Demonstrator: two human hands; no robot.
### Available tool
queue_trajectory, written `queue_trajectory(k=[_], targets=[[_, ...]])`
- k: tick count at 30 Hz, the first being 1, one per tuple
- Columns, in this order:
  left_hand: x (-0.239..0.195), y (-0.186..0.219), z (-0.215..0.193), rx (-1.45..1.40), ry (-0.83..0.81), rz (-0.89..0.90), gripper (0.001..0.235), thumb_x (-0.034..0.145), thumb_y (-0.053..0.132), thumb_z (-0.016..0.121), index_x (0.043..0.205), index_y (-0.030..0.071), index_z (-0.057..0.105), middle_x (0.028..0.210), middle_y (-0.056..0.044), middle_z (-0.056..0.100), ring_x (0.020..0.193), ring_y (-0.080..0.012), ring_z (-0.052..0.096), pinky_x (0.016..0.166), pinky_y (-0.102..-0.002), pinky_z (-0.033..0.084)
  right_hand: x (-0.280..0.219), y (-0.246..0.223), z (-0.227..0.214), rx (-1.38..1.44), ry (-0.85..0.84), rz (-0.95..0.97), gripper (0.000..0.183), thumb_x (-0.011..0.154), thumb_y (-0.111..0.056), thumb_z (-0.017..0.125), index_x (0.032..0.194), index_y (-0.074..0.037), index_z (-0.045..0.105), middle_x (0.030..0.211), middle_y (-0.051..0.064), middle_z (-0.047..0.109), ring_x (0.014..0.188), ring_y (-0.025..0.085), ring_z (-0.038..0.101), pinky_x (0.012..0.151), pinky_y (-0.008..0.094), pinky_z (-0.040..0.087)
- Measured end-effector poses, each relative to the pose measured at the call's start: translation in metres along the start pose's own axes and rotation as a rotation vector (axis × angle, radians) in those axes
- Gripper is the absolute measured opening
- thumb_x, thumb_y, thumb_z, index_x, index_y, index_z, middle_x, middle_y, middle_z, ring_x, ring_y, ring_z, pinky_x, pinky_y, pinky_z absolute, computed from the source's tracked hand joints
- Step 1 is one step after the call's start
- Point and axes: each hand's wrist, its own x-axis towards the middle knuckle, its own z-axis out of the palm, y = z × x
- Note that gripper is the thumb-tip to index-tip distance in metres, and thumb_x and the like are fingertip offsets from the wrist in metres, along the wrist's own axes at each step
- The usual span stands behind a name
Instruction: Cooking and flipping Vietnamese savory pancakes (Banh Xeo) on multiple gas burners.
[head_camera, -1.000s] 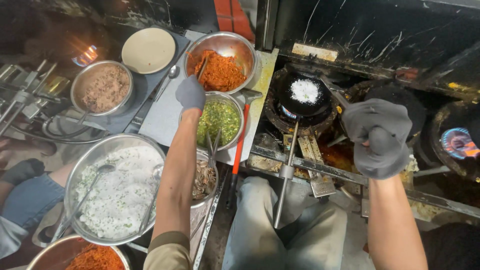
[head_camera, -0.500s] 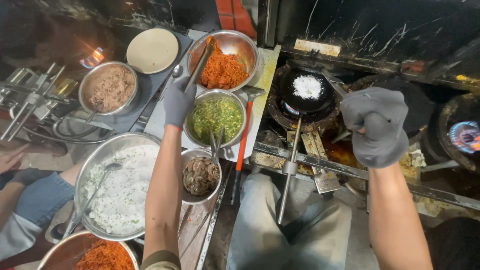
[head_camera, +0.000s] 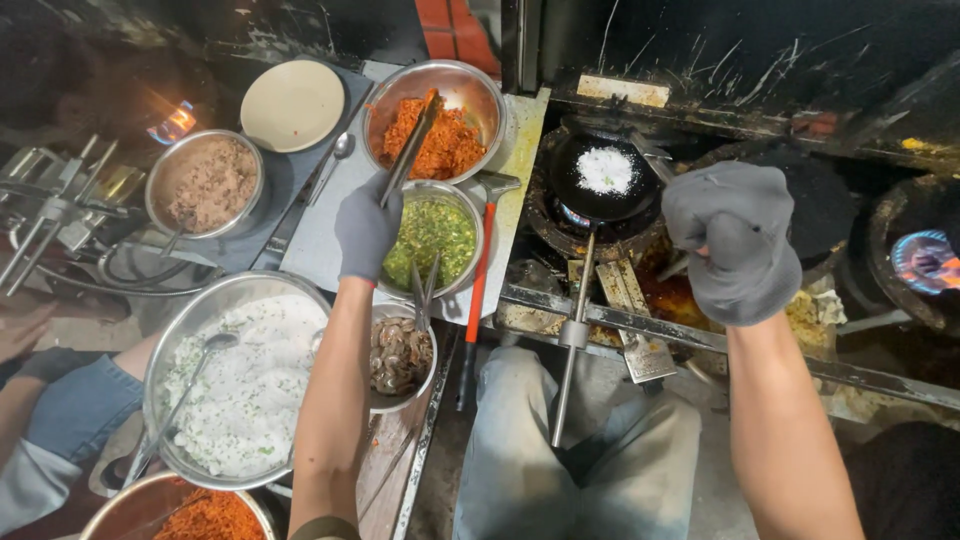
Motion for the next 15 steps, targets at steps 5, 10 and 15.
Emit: queue_trajectory(k=[5, 10, 15], targets=[[-0.011, 0.037, -0.018, -0.156, -0.077, 0.062, 0.030, 0.096, 0.028, 0.063, 0.120, 0.012, 0.073, 0.093, -0.019, 0.074, 0.088, -0.0387, 0.072, 0.073, -0.046, 0.056, 0.011, 0.014, -0.006, -0.032, -0.003, -0.027, 0.066, 0.118, -0.037, 0.032, 0.060, -0.005, 0.024, 0.056, 0.004, 0.031, 0.041, 0.015, 0.030, 0.043, 0.030, 0.021], [-0.037, 0.085, -0.013, -0.223, -0.213, 0.091, 0.037, 0.095, 0.029, 0.063, 0.126, 0.010, 0.071, 0.093, -0.020, 0.074, 0.085, -0.0361, 0.075, 0.075, -0.043, 0.056, 0.027, 0.056, -0.017, -0.150, -0.025, -0.324, 0.056, 0.120, -0.019, 0.027, 0.065, -0.009, 0.027, 0.053, -0.001, 0.031, 0.041, 0.012, 0.032, 0.042, 0.029, 0.023], [-0.064, 0.093, 0.069, -0.240, -0.253, 0.143, 0.037, 0.094, 0.030, 0.066, 0.124, 0.010, 0.071, 0.095, -0.023, 0.073, 0.084, -0.0413, 0.071, 0.074, -0.048, 0.056, 0.033, 0.061, -0.018, -0.203, -0.019, -0.381, 0.041, 0.114, -0.016, 0.022, 0.075, -0.010, 0.033, 0.059, -0.002, 0.030, 0.047, 0.010, 0.036, 0.042, 0.025, 0.027]])
